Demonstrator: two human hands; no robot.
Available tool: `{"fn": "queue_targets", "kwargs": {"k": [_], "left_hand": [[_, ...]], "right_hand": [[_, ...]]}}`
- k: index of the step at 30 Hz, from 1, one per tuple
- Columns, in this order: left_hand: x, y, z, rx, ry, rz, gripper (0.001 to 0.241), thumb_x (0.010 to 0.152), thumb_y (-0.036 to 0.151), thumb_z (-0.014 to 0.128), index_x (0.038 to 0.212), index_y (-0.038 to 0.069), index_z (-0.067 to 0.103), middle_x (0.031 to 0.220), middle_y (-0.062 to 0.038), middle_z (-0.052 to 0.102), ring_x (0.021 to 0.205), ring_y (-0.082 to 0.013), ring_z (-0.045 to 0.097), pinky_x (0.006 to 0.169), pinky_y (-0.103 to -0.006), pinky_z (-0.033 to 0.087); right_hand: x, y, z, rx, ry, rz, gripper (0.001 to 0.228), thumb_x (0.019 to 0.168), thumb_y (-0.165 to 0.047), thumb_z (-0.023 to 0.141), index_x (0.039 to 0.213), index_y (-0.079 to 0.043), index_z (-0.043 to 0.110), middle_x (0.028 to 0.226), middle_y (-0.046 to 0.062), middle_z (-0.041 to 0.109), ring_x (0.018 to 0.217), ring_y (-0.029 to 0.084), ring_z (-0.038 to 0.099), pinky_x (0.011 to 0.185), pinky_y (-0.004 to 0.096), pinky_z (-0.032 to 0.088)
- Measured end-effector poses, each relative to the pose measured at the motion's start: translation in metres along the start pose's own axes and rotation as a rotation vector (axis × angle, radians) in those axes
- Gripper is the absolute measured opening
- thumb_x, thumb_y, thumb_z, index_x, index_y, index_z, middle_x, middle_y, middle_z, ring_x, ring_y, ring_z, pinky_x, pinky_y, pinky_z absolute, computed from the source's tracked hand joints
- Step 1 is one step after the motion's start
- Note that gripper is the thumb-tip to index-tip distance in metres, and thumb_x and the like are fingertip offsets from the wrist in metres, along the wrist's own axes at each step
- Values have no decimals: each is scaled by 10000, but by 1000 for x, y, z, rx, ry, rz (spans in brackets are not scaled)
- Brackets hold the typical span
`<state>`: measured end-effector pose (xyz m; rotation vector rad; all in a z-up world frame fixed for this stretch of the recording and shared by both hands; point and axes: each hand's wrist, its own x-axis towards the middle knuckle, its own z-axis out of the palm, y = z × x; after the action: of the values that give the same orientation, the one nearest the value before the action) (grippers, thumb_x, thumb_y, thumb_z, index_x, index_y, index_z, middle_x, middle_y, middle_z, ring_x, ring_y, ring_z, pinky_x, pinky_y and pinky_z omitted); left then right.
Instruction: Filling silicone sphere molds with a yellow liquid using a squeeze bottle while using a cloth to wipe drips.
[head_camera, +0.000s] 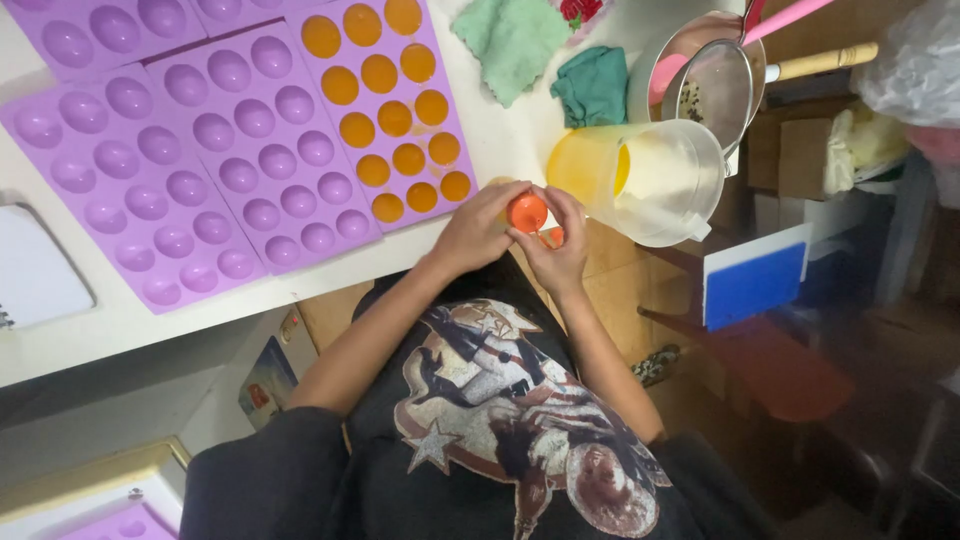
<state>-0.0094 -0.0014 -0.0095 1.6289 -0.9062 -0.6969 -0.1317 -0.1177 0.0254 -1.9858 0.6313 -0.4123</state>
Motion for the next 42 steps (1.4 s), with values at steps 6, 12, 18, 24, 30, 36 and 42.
{"fn": "queue_targets", "kwargs": {"k": [6, 12, 18, 24, 30, 36, 42], "left_hand": [[-12, -4, 28, 20, 257, -50, 557, 860, 91, 752, 1389, 113, 579, 1377, -116, 653, 1384, -307, 583, 1182, -398, 469], [36, 17, -62, 274, -91, 174, 599, 722, 57, 738, 1312, 50, 639, 1502, -231, 463, 1419, -433, 383, 1156, -546, 307], [134, -52, -53, 801, 91, 248, 363, 850, -3, 632, 1203, 5, 721, 1514, -190, 507, 1355, -363, 491, 1107, -492, 424], [172, -68, -61, 672, 25, 168, 171, 973, 42, 610, 1107, 23, 715, 1418, -114, 561, 1306, -330, 544, 1119, -420, 469], [177, -100, -38, 986, 75, 337, 278, 780, 42, 629, 1046, 20, 706, 1266, -145, 636, 1157, -344, 607, 945, -464, 520], [173, 40, -87, 86, 159, -88, 322, 1045, 200, 586, 1319, 31, 597, 1032, -186, 665, 909, -278, 676, 833, -408, 585], [113, 156, -129, -330, -19, 159, 373, 1156, 266, 514, 1402, -7, 576, 1108, -79, 705, 997, -109, 643, 908, -282, 563]], "right_hand": [[-9, 1, 13, 103, 140, 65, 664, 829, -31, 886, 1359, 7, 488, 1383, 145, 573, 1371, 274, 611, 1165, 387, 507], [-8, 6, 5, 23, 115, 86, 715, 826, -48, 902, 1412, 3, 496, 1452, 167, 577, 1396, 277, 590, 1196, 391, 488], [-19, -9, -12, 11, 1, 187, 875, 817, -56, 861, 1542, -3, 373, 1597, 173, 439, 1483, 281, 449, 1221, 407, 386], [-71, 20, -38, 44, 2, 209, 694, 934, 6, 700, 1548, -17, 378, 1598, 157, 438, 1449, 260, 472, 1198, 384, 396], [-97, 6, -43, -119, 122, 232, 316, 966, 4, 672, 1280, -26, 661, 1172, 108, 719, 1028, 182, 706, 939, 314, 557], [-110, -21, -46, -95, 249, 186, 159, 985, 3, 647, 1127, 3, 719, 998, 121, 763, 866, 174, 738, 798, 306, 591], [-67, -123, -59, 157, 488, -119, 199, 1012, -33, 660, 1202, 24, 638, 1078, 153, 713, 958, 221, 728, 855, 345, 635]]}}
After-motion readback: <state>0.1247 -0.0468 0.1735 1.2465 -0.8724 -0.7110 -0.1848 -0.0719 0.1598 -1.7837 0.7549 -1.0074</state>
